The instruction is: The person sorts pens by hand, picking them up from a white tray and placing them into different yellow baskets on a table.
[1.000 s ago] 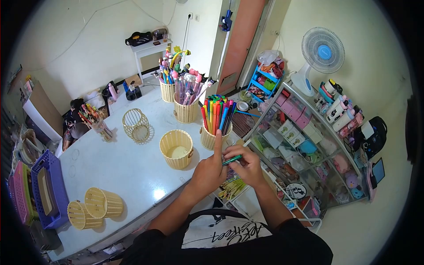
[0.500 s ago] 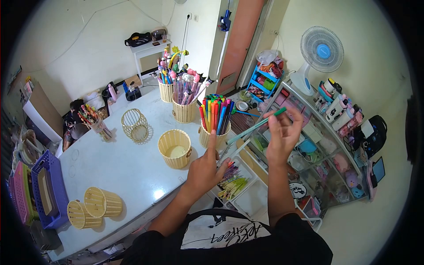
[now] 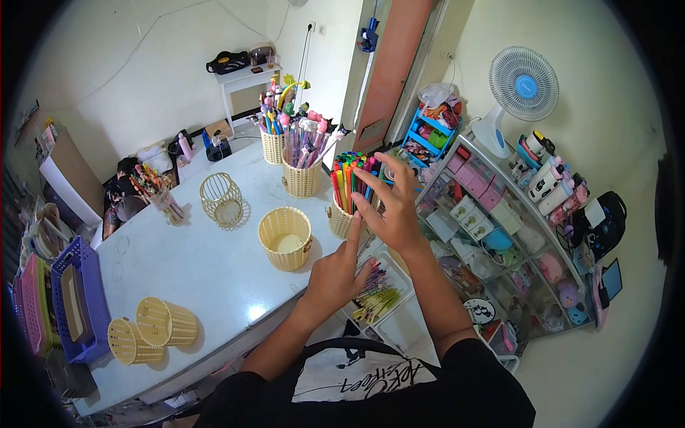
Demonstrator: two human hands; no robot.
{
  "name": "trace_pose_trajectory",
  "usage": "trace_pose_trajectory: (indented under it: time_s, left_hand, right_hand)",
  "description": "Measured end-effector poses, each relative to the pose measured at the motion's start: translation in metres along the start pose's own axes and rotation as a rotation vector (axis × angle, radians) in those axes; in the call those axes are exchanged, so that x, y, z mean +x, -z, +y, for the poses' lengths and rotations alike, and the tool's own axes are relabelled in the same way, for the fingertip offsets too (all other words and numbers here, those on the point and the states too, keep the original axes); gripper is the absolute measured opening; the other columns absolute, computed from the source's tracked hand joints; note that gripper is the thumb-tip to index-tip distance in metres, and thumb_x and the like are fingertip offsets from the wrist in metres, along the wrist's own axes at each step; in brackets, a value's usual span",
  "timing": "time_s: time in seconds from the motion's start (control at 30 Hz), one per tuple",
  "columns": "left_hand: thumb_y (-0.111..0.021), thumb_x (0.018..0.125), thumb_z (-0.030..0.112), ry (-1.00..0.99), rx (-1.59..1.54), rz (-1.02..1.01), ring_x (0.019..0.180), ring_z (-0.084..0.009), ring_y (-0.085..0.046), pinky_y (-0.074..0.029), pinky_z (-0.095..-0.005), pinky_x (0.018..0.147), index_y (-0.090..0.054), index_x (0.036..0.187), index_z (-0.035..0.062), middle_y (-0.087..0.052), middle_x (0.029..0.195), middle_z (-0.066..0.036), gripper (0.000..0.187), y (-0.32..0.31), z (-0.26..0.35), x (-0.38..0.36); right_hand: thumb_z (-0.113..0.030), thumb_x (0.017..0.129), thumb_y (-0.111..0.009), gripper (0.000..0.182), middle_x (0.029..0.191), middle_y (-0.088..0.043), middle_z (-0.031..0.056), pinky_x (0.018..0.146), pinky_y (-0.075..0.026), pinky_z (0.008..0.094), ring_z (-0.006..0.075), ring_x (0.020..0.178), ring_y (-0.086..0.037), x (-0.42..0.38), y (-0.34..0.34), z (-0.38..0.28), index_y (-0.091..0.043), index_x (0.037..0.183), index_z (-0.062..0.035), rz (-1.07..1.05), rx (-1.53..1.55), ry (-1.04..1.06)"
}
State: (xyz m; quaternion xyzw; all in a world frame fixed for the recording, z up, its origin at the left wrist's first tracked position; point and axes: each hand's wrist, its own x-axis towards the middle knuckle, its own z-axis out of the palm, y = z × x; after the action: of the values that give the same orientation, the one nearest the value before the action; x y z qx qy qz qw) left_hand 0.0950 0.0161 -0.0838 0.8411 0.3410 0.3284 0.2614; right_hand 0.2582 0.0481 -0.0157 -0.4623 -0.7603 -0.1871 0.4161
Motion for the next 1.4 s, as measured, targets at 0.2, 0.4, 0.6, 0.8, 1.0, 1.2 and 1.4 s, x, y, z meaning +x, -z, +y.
trace_pose_trajectory:
  time_s: [0.2,0.4,0.6,0.8,1.0,1.2,1.4]
  left_hand:
    - [-0.065,0.087,0.024,0.003,-0.001,-0.002,0.065,-0.0393,-0.065,-0.052,-0.0462,0.054,-0.013,0.151,-0.0021,-0.065,0.086,-0.024,0.086,0.0,0.002,0.001]
    - [-0.07,0.086,0.023,-0.136,-0.108,0.174,0.057,-0.0254,-0.062,-0.05,-0.0376,0.051,-0.025,0.15,0.0018,-0.064,0.082,-0.01,0.081,-0.01,-0.002,-0.016]
    - [-0.058,0.094,0.033,0.3,-0.407,-0.725,0.089,-0.0286,-0.067,-0.052,-0.0382,0.08,-0.052,0.134,0.0069,-0.065,0.112,-0.017,0.048,-0.096,-0.108,-0.134]
    - [-0.051,0.092,0.039,0.616,-0.451,-0.906,0.101,-0.0346,-0.065,-0.048,-0.0432,0.089,-0.068,0.109,0.0036,-0.066,0.111,-0.022,0.043,-0.129,-0.284,-0.398]
    - [-0.053,0.091,0.037,0.638,-0.316,-1.266,0.093,-0.0332,-0.067,-0.051,-0.044,0.082,-0.066,0.11,0.0027,-0.068,0.107,-0.021,0.042,-0.055,-0.297,-0.507]
    - [-0.055,0.096,0.035,1.509,-0.344,-0.45,0.086,-0.0205,-0.069,-0.051,-0.032,0.07,-0.06,0.116,0.0018,-0.068,0.1,-0.011,0.039,-0.109,-0.217,-0.349]
    - [-0.056,0.097,0.032,1.365,-0.333,-0.514,0.09,-0.02,-0.068,-0.05,-0.0303,0.072,-0.056,0.122,0.0015,-0.068,0.103,-0.012,0.039,-0.133,-0.197,-0.33]
  right_hand:
    - [-0.024,0.089,-0.067,0.055,0.139,-0.042,0.0196,0.106,-0.033,0.0457,0.0368,0.128,-0.041,-0.016,-0.011,0.007,-0.048,0.137,-0.0055,0.079,0.312,-0.116]
    - [-0.025,0.096,-0.057,0.054,0.138,-0.044,0.0171,0.102,-0.038,0.0393,0.0271,0.127,-0.046,-0.131,-0.039,0.037,-0.036,0.14,-0.0017,0.31,0.556,-0.704]
    - [-0.035,0.093,-0.058,0.044,0.11,-0.064,0.0238,0.092,-0.047,0.0432,0.0361,0.106,-0.062,-0.523,-0.08,0.042,-0.055,0.121,-0.0009,-0.98,0.363,-0.964]
    - [-0.044,0.087,-0.062,0.053,0.117,-0.065,0.0188,0.085,-0.05,0.0503,0.0297,0.101,-0.064,-0.741,0.024,-0.09,-0.061,0.125,-0.0065,-2.397,0.753,-1.674]
    - [-0.031,0.083,-0.068,0.028,0.072,-0.067,0.0104,0.063,-0.053,0.0371,0.0199,0.064,-0.066,-0.672,-0.069,-0.004,-0.065,0.095,-0.0055,-0.91,0.313,-1.372]
    - [-0.017,0.081,-0.065,0.04,0.079,-0.066,0.0129,0.062,-0.054,0.0378,0.022,0.061,-0.067,-0.581,-0.21,0.157,-0.054,0.117,-0.0065,-0.339,0.465,-1.878]
    - [-0.026,0.077,-0.075,0.068,0.106,-0.066,0.0247,0.084,-0.053,0.0475,0.0409,0.093,-0.066,-0.555,-0.274,0.233,-0.042,0.134,-0.0088,-0.56,0.009,-1.698]
